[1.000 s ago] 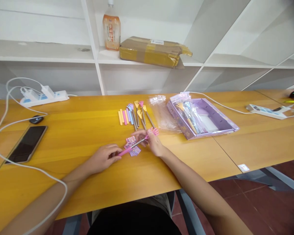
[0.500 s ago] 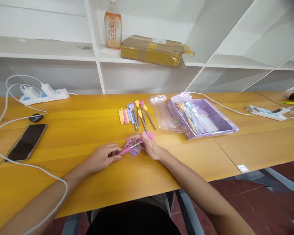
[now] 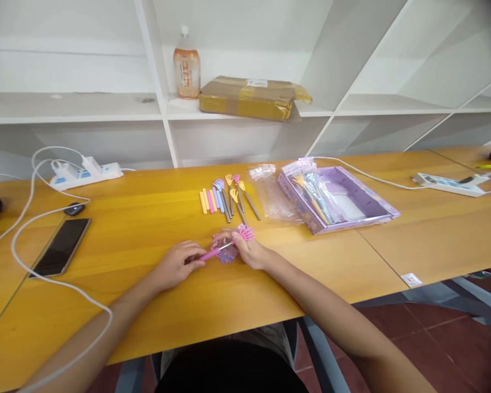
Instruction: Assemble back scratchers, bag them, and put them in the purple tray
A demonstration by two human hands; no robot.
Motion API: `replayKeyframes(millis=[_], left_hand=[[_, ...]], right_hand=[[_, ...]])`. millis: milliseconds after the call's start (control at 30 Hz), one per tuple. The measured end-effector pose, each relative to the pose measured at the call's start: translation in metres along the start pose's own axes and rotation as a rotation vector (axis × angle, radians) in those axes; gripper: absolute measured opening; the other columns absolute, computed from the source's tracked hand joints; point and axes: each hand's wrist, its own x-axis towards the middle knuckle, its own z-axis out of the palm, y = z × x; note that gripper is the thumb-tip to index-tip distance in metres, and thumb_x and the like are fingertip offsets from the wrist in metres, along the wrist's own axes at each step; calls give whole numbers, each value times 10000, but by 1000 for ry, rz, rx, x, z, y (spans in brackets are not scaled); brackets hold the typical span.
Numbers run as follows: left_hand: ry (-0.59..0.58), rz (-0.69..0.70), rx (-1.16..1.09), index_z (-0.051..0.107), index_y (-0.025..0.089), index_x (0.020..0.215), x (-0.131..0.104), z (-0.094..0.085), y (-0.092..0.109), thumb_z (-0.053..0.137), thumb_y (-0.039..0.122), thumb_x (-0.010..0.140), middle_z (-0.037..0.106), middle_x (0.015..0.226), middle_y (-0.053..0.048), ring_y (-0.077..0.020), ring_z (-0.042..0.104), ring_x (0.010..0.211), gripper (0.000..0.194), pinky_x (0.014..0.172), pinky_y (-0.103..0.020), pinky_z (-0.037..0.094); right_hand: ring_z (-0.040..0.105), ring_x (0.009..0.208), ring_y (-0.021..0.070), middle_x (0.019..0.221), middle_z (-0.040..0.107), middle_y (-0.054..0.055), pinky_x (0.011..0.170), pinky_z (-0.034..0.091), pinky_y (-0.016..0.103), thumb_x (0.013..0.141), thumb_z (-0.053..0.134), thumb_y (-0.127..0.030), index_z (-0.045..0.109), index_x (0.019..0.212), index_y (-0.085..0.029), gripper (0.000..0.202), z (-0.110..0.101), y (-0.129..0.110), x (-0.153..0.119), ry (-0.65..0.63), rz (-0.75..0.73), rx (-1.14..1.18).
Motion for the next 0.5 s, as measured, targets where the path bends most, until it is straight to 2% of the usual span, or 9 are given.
replayKeyframes(millis=[100,200,267,333,400,500], left_hand=[[2,-41,-21,736,227,1105,2,-3,4,593,401,1050,686,968,-37,-201,606,902,232,838,-318,461],[-15,-84,-70,712,219,1116,2,-11,12,536,423,1070,705,1054,-49,-208,626,973,274,893,-326,475],[-35,-115,-80,701,214,1111,0,-19,20,504,437,1077,711,1070,-50,-208,634,984,300,906,-326,480],[-55,-140,-61,692,211,1099,-5,-28,28,480,458,1079,711,1051,-46,-207,636,965,326,896,-321,482],[-91,-147,-32,685,213,1079,-10,-36,38,462,471,1080,710,1027,-39,-204,634,944,341,883,-314,482],[-148,-148,30,674,223,1086,-20,-40,53,447,439,1079,714,1036,-33,-201,638,929,314,869,-307,483]], right_hand=[[597,747,165,989,690,63,839,555,361,1109,238,-679,642,1403,-192,697,-8,0,5,-60,115,112],[638,800,185,975,685,47,834,577,365,1042,533,-668,464,1567,-196,709,-26,-6,8,-100,169,103],[663,907,199,1138,676,77,848,590,368,978,701,-582,336,1644,-231,836,-39,-14,4,31,151,-58],[664,1000,212,1306,619,118,866,597,379,978,732,-486,276,1675,-262,863,-48,-24,-5,202,81,-312],[649,1120,244,1394,572,148,934,588,411,1021,684,-393,354,1648,-266,720,-50,-34,-17,272,-38,-597],[652,1118,258,1251,653,134,958,567,416,1093,528,-246,582,1464,-230,375,-40,-46,-34,183,-224,-940]])
